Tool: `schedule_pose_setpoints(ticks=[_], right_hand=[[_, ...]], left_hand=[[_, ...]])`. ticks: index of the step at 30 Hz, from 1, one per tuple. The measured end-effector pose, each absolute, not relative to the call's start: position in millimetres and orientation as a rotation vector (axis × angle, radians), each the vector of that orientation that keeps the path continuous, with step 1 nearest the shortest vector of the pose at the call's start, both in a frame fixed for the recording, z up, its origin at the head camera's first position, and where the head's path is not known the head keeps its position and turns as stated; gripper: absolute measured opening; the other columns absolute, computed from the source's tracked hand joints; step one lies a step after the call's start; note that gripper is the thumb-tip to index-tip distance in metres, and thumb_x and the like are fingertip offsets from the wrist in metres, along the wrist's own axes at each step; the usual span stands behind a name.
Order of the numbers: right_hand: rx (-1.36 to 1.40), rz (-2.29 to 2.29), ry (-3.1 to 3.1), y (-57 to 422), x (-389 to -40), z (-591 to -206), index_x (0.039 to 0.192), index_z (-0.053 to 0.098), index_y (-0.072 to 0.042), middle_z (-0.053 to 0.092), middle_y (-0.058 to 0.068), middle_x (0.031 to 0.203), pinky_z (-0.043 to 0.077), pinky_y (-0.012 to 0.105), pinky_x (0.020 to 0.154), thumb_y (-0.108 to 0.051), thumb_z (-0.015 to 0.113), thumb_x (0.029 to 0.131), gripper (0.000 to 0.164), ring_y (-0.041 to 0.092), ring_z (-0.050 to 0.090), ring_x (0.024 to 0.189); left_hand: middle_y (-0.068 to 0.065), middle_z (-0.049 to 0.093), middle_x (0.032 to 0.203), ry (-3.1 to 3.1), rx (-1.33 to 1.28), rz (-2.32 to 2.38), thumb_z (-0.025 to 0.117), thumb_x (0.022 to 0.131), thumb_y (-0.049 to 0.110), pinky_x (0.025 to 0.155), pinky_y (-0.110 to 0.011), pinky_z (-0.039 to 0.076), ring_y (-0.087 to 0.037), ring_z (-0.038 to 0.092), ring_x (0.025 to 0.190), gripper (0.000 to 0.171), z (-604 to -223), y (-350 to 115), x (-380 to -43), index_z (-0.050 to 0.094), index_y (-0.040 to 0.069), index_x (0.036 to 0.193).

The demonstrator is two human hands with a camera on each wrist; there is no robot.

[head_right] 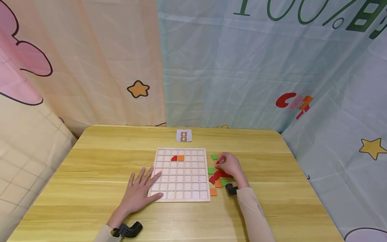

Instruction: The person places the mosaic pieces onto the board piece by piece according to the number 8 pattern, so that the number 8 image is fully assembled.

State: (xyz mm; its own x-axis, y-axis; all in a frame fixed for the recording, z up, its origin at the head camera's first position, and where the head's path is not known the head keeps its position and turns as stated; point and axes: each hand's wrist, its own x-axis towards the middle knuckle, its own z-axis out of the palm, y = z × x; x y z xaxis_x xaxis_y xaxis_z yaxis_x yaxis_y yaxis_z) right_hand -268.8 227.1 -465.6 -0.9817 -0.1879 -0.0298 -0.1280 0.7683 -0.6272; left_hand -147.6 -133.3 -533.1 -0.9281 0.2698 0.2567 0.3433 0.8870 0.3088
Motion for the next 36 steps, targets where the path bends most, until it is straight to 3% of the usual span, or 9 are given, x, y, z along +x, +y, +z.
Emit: schedule_pose_setpoints(ticks=[18, 24, 36], right_hand=[[-0.665, -1.203, 2.711, 177.9, -271.6, -464.8, 0.093, 0.062, -0.007, 0.06, 0.0, 0.082, 0.049, 0.032, 0.068, -0.001, 0.067, 0.086, 0.01, 0.017, 0.055, 0.076], [-0.638, -1.237, 2.68, 156.3, -284.1, -470.5, 0.092, 0.066, -0.01, 0.06, -0.002, 0.081, 0.049, 0.03, 0.068, -0.007, 0.07, 0.086, 0.009, 0.017, 0.055, 0.075], [-0.562, -1.25, 2.639, 124.5, -302.7, -475.4, 0.091, 0.069, -0.006, 0.062, 0.001, 0.08, 0.05, 0.029, 0.069, -0.007, 0.073, 0.083, 0.009, 0.017, 0.056, 0.073]], left_hand=[[-0.009, 0.022, 0.155, -2.859, -0.463, -0.544, 0.052, 0.084, 0.068, 0.108, -0.06, -0.002, -0.037, 0.011, 0.141, 0.077, -530.4, -134.1, -147.4, 0.037, 0.027, 0.147], [-0.009, 0.023, 0.154, -2.855, -0.466, -0.549, 0.052, 0.084, 0.068, 0.108, -0.06, -0.002, -0.038, 0.011, 0.141, 0.077, -530.3, -133.8, -147.5, 0.037, 0.027, 0.147], [-0.009, 0.022, 0.155, -2.859, -0.472, -0.555, 0.051, 0.084, 0.068, 0.108, -0.061, -0.003, -0.038, 0.011, 0.141, 0.077, -531.4, -133.9, -147.7, 0.037, 0.027, 0.147]])
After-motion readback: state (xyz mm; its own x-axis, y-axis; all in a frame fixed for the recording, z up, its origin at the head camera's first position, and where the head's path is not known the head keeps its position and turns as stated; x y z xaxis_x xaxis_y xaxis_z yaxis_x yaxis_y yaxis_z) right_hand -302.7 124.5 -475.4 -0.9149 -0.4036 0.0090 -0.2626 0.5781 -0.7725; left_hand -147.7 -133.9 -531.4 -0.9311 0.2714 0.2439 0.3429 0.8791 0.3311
